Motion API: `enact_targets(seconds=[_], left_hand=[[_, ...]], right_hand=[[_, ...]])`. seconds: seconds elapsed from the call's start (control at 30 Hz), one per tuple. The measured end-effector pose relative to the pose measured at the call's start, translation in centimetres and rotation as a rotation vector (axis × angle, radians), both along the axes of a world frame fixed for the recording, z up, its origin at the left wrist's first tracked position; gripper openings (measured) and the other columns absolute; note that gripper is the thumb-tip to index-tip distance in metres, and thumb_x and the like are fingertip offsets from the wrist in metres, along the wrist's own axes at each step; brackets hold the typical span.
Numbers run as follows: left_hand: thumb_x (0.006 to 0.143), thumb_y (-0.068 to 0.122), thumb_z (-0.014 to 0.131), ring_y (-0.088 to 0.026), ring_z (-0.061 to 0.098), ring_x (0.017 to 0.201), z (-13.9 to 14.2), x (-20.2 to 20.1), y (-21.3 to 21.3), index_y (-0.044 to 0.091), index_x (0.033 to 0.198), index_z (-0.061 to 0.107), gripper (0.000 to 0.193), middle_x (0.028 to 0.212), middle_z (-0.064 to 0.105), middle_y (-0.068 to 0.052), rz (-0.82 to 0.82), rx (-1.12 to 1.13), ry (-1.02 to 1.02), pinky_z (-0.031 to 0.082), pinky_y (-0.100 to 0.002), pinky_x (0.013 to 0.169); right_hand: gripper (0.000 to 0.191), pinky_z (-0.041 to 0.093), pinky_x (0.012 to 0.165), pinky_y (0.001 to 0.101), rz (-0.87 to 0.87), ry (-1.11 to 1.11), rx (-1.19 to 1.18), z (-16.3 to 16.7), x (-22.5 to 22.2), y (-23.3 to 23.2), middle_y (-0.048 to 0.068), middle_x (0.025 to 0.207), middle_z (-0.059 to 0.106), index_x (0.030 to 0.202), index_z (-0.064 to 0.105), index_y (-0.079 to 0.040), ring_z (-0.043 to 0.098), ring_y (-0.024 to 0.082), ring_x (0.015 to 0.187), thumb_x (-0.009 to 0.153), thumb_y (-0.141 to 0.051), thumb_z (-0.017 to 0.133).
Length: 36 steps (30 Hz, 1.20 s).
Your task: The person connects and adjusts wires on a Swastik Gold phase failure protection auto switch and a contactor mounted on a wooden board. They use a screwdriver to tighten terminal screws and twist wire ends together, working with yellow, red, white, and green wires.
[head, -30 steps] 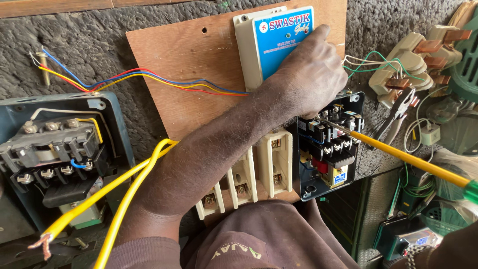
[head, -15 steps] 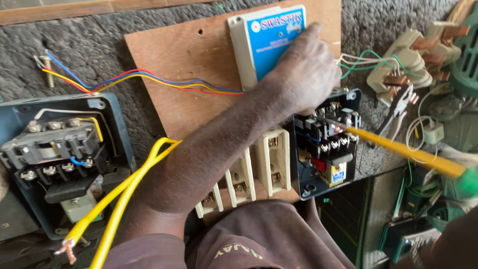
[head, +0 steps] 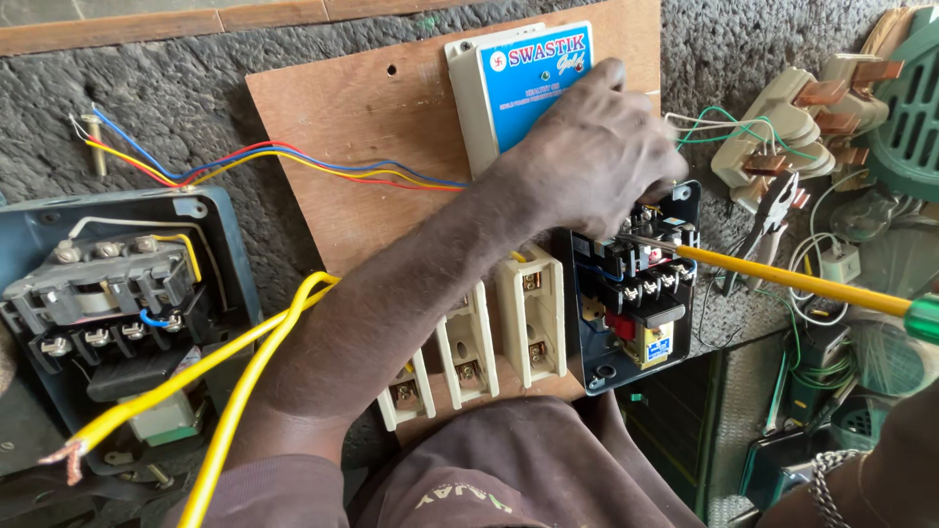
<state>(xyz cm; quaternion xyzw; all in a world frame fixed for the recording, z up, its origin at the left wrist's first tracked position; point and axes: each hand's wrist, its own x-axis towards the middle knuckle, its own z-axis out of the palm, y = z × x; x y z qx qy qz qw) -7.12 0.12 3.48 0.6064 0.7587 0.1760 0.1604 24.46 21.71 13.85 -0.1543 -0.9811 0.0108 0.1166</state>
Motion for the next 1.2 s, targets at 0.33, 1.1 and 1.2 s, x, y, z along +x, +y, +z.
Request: enact_targets(seconds=[0.33, 1.1, 1.2], left_hand=[[0.094, 0.023, 0.067, -0.019, 0.058, 0.093, -0.3, 2.2, 0.0, 0.019, 0.082, 0.076, 0.015, 0.081, 0.060, 0.000, -0.037, 0.102, 0.268, 0.037, -0.062, 0.108], [0.096, 0.024, 0.063, -0.015, 0.056, 0.086, -1.1, 1.8, 0.3, 0.017, 0.072, 0.073, 0.027, 0.070, 0.060, 0.004, -0.155, 0.167, 0.210, 0.041, -0.053, 0.102], [0.095, 0.025, 0.064, -0.015, 0.056, 0.088, -1.0, 1.9, 0.1, 0.017, 0.068, 0.072, 0.029, 0.071, 0.061, 0.005, -0.152, 0.194, 0.210, 0.041, -0.051, 0.101]], right_hand=[[0.049, 0.059, 0.103, 0.0269, 0.040, 0.016, -0.002, -0.4, -0.9, 0.2, 0.013, 0.129, 0.065, 0.130, 0.059, 0.006, 0.066, 0.023, 0.113, 0.130, -0.025, 0.020], [0.049, 0.054, 0.078, 0.0322, -0.039, 0.047, -0.072, -0.8, 2.1, 0.7, 0.017, 0.122, 0.070, 0.124, 0.060, 0.010, 0.069, 0.026, 0.096, 0.126, -0.027, 0.029], [0.048, 0.054, 0.078, 0.0321, -0.042, 0.059, -0.083, -1.2, 2.7, 0.8, 0.017, 0.123, 0.070, 0.124, 0.060, 0.010, 0.068, 0.026, 0.097, 0.126, -0.027, 0.029]])
